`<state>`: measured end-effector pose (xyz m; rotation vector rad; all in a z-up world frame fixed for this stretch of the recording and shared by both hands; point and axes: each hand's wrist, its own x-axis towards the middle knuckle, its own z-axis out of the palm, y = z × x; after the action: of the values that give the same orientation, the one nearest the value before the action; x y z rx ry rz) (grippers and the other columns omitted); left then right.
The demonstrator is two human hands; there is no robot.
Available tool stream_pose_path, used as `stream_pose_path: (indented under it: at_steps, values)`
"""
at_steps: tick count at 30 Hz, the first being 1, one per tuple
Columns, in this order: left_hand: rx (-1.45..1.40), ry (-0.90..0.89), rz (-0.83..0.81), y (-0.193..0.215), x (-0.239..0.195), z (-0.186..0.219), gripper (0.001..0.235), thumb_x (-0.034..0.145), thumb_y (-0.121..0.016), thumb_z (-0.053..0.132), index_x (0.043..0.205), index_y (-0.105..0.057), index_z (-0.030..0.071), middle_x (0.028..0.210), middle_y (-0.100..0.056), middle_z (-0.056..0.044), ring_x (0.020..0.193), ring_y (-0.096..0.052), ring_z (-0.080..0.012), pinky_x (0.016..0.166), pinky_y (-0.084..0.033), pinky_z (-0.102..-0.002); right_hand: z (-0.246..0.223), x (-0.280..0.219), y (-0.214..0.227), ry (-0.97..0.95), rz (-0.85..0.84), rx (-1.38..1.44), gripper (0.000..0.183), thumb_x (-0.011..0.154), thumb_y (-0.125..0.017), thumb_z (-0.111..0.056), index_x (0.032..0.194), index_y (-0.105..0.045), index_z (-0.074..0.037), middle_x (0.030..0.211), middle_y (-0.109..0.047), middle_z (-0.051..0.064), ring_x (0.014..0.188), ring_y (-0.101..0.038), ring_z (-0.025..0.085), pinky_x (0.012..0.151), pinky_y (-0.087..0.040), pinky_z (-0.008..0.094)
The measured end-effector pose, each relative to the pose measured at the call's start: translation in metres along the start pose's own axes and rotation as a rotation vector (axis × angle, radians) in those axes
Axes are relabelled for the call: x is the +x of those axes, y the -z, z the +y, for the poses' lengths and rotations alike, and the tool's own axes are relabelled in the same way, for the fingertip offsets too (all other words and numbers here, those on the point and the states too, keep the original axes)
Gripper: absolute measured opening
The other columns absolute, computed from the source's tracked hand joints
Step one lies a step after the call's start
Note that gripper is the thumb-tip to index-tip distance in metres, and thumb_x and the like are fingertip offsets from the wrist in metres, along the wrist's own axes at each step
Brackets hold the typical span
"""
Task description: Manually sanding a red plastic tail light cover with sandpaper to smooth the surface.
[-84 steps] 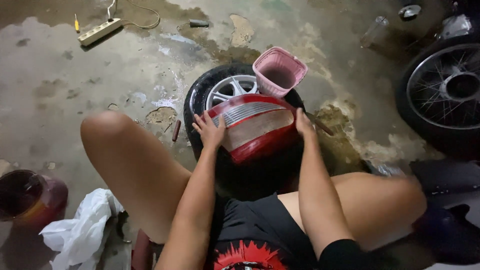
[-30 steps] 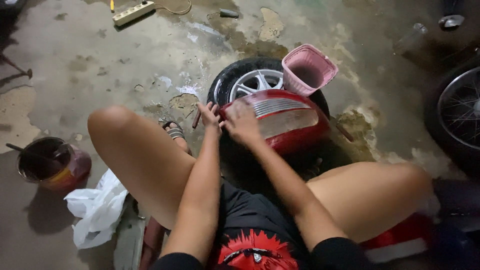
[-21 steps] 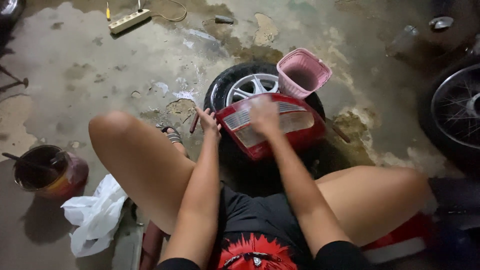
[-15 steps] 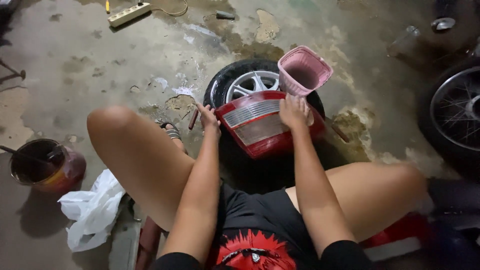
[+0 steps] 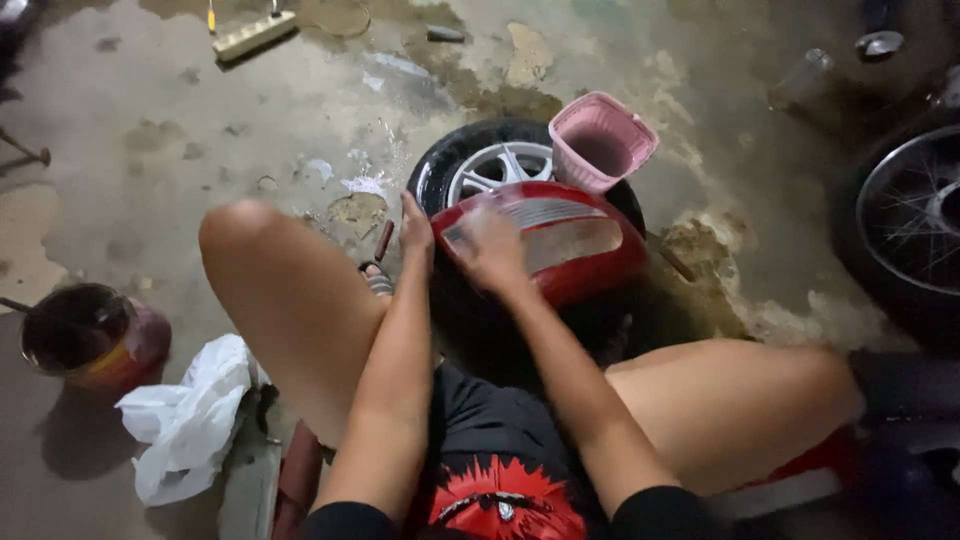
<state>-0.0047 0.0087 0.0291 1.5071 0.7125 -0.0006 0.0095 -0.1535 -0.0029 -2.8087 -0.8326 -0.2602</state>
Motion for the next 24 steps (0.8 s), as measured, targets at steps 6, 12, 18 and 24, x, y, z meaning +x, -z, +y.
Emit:
stream_pose_path:
  at_steps: [6, 12, 18, 24]
  values:
    - [-0.064, 0.053, 0.051, -0.004, 0.024, -0.011, 0.096, 0.095, -0.016, 0.084, 0.151, -0.051, 0.014, 0.154, -0.049, -0.02, 0.15, -0.035, -0.0383, 0.127, -0.019, -0.051, 0.133, 0.003, 0.016, -0.521, 0.006, -0.047, 0.067, 0.103, -0.038, -0.068, 0.158, -0.043, -0.028, 0.16, -0.042, 0.02, 0.151, -0.029, 0.042, 0.119, -0.02, 0.063]
    - [-0.082, 0.1, 0.142, -0.001, 0.03, -0.015, 0.098, 0.093, -0.018, 0.084, 0.136, -0.066, 0.01, 0.136, -0.067, -0.011, 0.144, -0.046, -0.033, 0.125, -0.023, -0.047, 0.057, 0.012, 0.014, -0.372, 0.026, -0.071, 0.085, 0.089, -0.053, -0.074, 0.156, -0.047, -0.022, 0.159, -0.04, 0.025, 0.152, -0.024, 0.047, 0.12, -0.016, 0.067]
    - [-0.013, 0.074, 0.102, 0.001, 0.025, -0.013, 0.09, 0.097, -0.013, 0.073, 0.144, -0.057, 0.011, 0.131, -0.071, -0.006, 0.143, -0.048, -0.0296, 0.124, -0.025, -0.045, -0.052, -0.01, 0.009, 0.02, -0.141, -0.191, 0.091, 0.082, -0.059, -0.076, 0.156, -0.043, -0.025, 0.162, -0.038, 0.022, 0.151, -0.032, 0.039, 0.126, -0.015, 0.055]
    - [-0.246, 0.11, 0.144, -0.012, 0.052, -0.035, 0.092, 0.091, -0.032, 0.085, 0.143, -0.06, 0.014, 0.138, -0.067, -0.007, 0.145, -0.046, -0.0274, 0.123, -0.024, -0.044, 0.026, 0.001, 0.019, -0.063, 0.166, 0.087, 0.074, 0.085, -0.067, -0.069, 0.142, -0.062, -0.022, 0.147, -0.056, 0.019, 0.141, -0.047, 0.04, 0.118, -0.03, 0.054]
